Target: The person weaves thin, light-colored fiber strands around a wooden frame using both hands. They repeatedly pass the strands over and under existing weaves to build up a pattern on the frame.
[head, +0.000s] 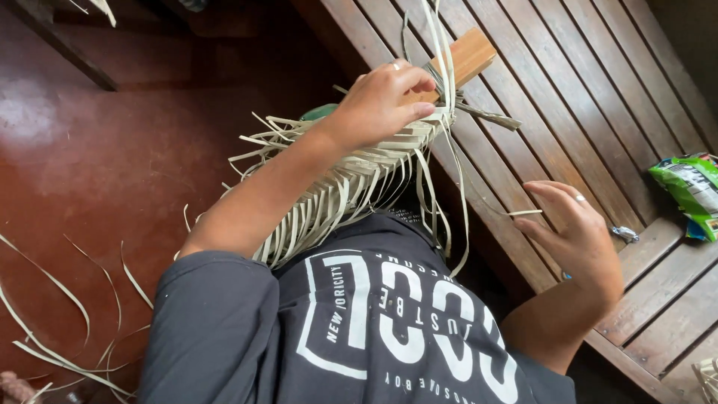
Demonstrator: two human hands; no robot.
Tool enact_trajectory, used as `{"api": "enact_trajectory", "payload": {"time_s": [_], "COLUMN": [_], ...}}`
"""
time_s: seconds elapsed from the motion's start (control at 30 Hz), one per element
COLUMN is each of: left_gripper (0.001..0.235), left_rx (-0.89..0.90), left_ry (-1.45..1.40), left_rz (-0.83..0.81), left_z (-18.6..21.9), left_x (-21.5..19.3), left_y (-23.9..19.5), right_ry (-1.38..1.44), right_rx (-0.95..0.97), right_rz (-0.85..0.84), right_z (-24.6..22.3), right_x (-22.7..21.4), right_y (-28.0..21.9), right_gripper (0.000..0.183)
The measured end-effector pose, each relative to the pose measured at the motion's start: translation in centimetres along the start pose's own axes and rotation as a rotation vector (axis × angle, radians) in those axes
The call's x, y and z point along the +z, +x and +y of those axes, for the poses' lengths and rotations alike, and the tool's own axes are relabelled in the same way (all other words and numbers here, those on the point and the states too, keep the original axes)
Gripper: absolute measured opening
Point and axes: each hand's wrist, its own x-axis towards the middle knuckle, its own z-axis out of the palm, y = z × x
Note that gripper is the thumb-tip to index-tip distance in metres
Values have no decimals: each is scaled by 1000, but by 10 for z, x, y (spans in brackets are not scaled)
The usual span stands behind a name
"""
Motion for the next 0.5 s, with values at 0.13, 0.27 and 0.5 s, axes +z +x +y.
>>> {"api": "enact_trajectory", "payload": {"time_s": [0.13, 0.27, 0.5], "left_gripper": [19, 18, 12], "left_rx": [229, 408, 410], "left_ry": [134, 378, 566], "left_rz": [274, 391, 461], "left_z": [-1, -20, -39], "left_x": [-1, 21, 43], "left_y": [-31, -60, -75], "right_ry": [280, 587, 630], "right_rx": [-415, -489, -501], "right_rz": [289, 365, 241], "right_z": [-35, -51, -93], "right_x": [25, 57, 84], "right_y": [13, 36, 52], "right_gripper": [25, 15, 12]}}
